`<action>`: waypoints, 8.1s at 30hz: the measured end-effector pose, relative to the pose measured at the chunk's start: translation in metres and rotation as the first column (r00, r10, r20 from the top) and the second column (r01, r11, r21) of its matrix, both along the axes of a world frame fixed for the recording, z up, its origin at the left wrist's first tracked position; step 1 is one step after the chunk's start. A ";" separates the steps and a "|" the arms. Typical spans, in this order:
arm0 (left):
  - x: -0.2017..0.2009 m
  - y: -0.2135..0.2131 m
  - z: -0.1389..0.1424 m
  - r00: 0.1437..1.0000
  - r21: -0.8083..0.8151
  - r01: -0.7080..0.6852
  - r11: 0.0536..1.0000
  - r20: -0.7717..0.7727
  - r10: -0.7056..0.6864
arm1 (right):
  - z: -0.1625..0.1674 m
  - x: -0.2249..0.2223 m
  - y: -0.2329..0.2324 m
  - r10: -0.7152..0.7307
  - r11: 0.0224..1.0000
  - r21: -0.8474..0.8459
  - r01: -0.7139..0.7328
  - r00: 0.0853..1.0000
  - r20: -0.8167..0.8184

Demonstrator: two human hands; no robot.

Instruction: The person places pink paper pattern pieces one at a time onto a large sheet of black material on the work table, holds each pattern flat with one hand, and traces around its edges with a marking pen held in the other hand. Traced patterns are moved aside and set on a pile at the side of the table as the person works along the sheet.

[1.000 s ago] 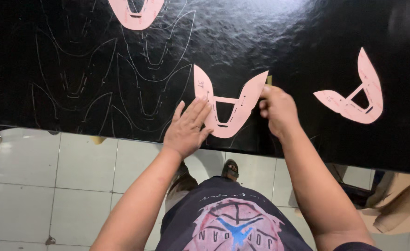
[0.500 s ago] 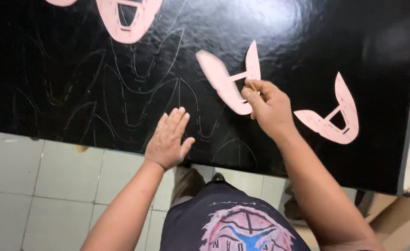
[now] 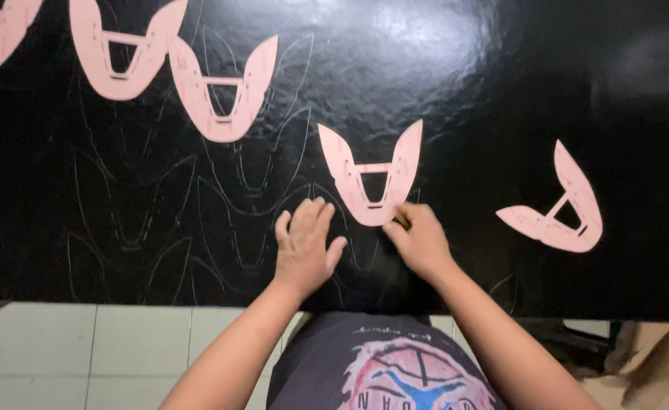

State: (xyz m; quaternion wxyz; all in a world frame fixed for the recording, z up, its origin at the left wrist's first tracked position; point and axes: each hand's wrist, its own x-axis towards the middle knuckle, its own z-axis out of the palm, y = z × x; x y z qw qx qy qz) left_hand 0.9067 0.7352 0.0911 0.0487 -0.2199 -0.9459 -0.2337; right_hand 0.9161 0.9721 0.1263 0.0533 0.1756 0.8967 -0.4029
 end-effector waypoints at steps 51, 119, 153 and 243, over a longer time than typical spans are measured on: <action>-0.112 0.012 0.017 0.997 -0.034 0.009 0.999 0.075 -0.006 | 0.012 -0.093 0.070 0.172 0.972 0.177 -0.154 0.981 -0.094; -0.113 0.006 0.016 0.998 -0.061 0.063 0.996 0.025 -0.062 | 0.144 -0.002 0.016 0.271 0.573 -0.695 -0.435 0.901 -0.340; -0.120 0.058 0.030 0.979 -0.184 0.032 0.982 0.203 0.006 | -0.011 0.142 0.603 -0.807 0.586 0.482 0.652 0.524 0.272; -0.070 0.070 0.035 0.981 -0.104 -0.143 0.984 -0.144 0.127 | 0.045 -0.198 -0.027 0.735 0.667 0.492 -0.560 0.605 -0.307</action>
